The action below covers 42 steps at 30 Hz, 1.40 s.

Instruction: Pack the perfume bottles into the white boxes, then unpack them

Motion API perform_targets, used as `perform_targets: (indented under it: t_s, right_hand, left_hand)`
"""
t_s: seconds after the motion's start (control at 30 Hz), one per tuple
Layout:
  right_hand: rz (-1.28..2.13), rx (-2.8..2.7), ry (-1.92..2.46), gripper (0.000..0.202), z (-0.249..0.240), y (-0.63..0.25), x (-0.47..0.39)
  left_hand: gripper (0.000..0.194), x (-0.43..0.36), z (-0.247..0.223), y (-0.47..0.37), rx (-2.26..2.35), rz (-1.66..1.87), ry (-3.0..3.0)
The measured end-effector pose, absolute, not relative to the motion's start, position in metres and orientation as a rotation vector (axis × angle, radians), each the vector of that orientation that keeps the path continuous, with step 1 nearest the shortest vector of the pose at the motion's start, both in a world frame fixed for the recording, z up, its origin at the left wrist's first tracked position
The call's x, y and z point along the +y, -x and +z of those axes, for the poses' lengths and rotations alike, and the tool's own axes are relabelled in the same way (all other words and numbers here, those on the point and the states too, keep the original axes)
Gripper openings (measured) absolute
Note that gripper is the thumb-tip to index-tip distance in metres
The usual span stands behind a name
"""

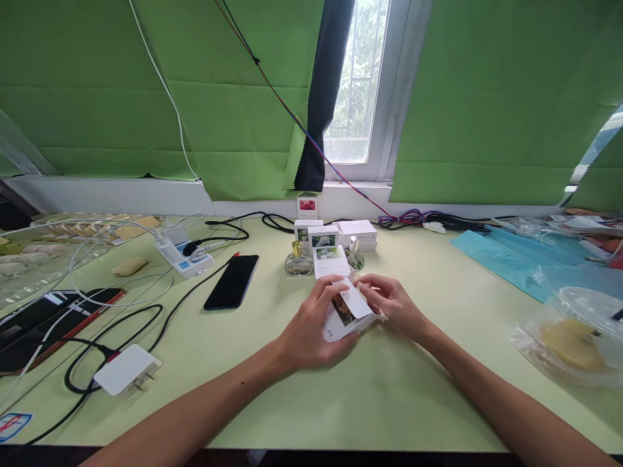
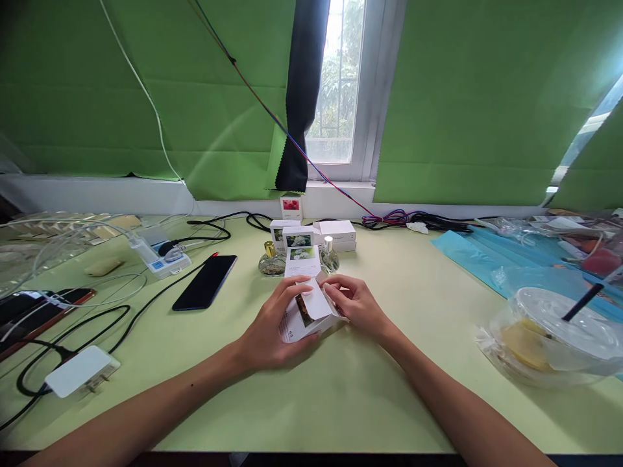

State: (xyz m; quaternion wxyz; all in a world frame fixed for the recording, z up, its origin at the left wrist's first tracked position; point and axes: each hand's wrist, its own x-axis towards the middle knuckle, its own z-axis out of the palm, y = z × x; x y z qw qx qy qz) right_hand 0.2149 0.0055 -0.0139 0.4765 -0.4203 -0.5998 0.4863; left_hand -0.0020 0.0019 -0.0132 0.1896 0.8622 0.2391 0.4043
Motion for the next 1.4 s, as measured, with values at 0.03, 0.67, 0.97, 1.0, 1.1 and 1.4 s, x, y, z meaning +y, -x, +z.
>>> perform_targets:
  t_s: [0.03, 0.67, 0.97, 1.0, 1.1, 1.4]
  right_hand:
    - [1.152, -1.444, 1.050, 0.049, -0.016, -0.215, 0.007]
    - [1.338, -1.254, 1.178, 0.056, -0.017, -0.215, 0.010]
    - [1.436, -1.196, 1.161, 0.057, -0.008, -0.214, 0.005]
    - [1.458, -1.192, 1.157, 0.056, -0.008, -0.214, 0.005]
    - [1.544, -1.177, 1.132, 0.054, -0.006, -0.214, 0.005]
    - [1.647, -1.076, 0.958, 0.047, -0.004, -0.217, 0.003]
  left_hand:
    - [0.069, 0.002, -0.013, 0.002, 0.671, 1.144, -2.423]
    - [0.075, 0.005, -0.019, 0.004, 0.562, 1.145, -2.432]
    - [0.076, 0.005, -0.018, 0.005, 0.543, 1.125, -2.429]
    - [0.076, 0.005, -0.018, 0.005, 0.541, 1.123, -2.429]
    - [0.076, 0.005, -0.017, 0.004, 0.527, 1.132, -2.431]
    - [0.080, 0.005, -0.018, 0.004, 0.481, 1.102, -2.421]
